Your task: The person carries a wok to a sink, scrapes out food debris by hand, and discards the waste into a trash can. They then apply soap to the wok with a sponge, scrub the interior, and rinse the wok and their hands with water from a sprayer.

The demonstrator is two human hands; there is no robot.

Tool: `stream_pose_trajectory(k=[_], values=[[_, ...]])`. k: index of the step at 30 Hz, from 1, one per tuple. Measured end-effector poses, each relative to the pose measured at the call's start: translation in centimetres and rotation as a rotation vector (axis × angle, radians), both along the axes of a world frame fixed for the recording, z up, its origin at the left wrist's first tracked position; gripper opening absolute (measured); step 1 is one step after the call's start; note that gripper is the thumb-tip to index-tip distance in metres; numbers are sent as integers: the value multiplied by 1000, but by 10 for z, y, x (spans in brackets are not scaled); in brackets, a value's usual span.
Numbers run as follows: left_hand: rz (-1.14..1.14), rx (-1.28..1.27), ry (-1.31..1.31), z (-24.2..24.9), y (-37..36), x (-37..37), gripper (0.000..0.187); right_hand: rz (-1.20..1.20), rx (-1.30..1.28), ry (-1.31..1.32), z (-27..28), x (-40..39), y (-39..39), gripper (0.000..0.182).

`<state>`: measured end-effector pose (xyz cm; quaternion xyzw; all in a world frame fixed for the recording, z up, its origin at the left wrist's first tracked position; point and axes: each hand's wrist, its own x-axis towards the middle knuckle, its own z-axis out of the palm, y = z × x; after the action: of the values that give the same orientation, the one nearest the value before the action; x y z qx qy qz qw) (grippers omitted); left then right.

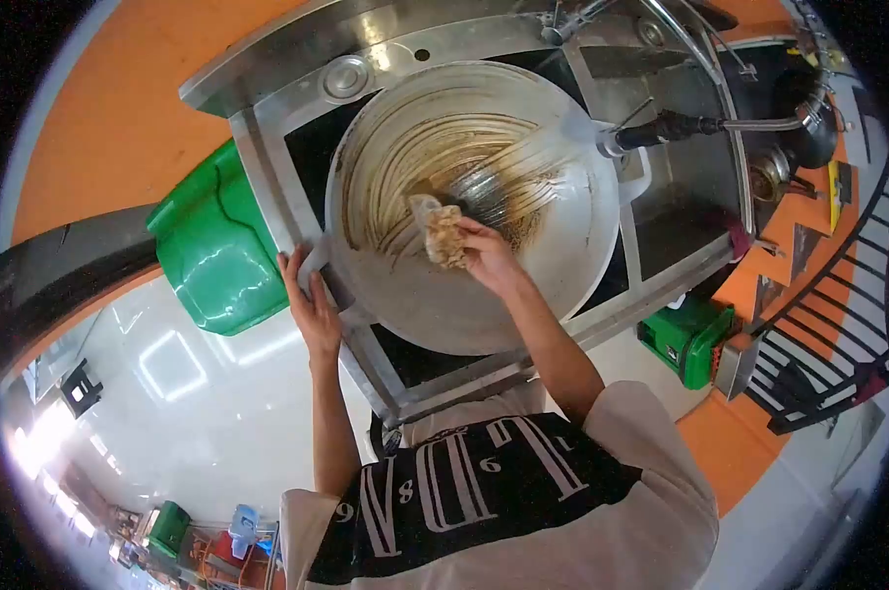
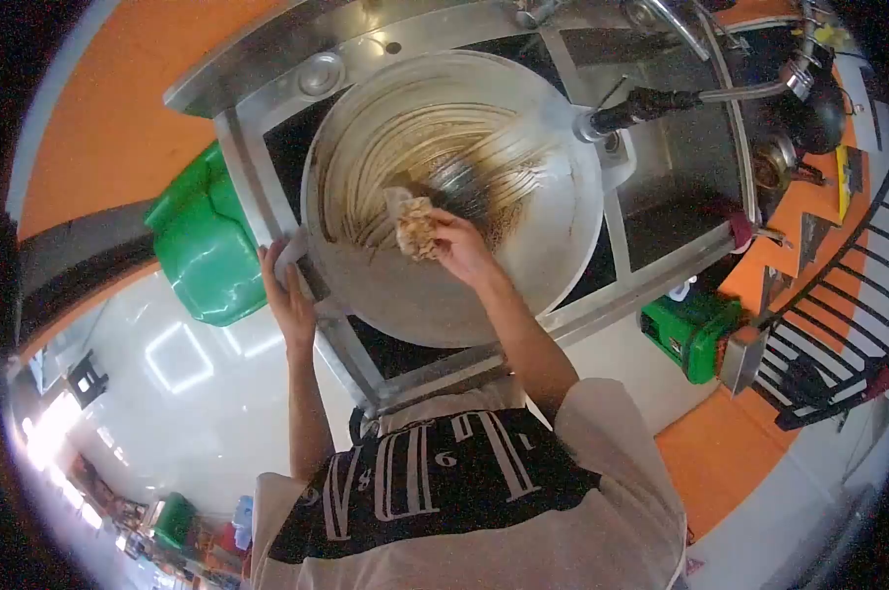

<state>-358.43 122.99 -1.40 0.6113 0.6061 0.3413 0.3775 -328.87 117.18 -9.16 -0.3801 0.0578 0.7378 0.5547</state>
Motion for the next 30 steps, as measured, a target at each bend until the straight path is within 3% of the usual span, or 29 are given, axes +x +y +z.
stream_pose_trajectory(k=[1, 3, 5, 7, 11, 13, 17, 20, 22, 26, 28, 30], values=[[41, -24, -6, 3, 0, 2, 40, -5, -2, -9, -5, 15, -3, 49], [80, -52, -18, 2, -3, 2, 41, -80, -34, -297, -21, 49, -8, 48], [46, -46, -54, 0, -3, 1, 42, 0, 69, -857, -21, 92, -3, 49], [32, -38, -40, -1, -3, 0, 40, -142, 134, -1563, -7, 119, 9, 48], [18, -58, -11, 3, 0, 2, 39, 8, 47, -1758, -7, 149, 44, 55], [38, -63, -10, 3, 0, 6, 38, 68, 366, -2094, -42, 158, 58, 65], [13, -45, 55, 2, 1, 2, 37, 218, 438, -2186, -62, 145, 87, 70], [48, -46, 2, -4, 0, 4, 36, 113, 509, -2132, -69, 131, 92, 70], [65, -67, -3, -5, 0, 5, 36, 248, 498, -2005, -79, 111, 94, 69], [45, -84, 56, -1, 4, 7, 36, 255, 504, -1907, -103, 60, 96, 70], [45, -92, 88, 0, 3, 7, 36, 178, 629, -1643, -113, 27, 93, 67], [41, -88, 112, -1, 5, 9, 36, 243, 674, -1539, -109, -9, 81, 67]])
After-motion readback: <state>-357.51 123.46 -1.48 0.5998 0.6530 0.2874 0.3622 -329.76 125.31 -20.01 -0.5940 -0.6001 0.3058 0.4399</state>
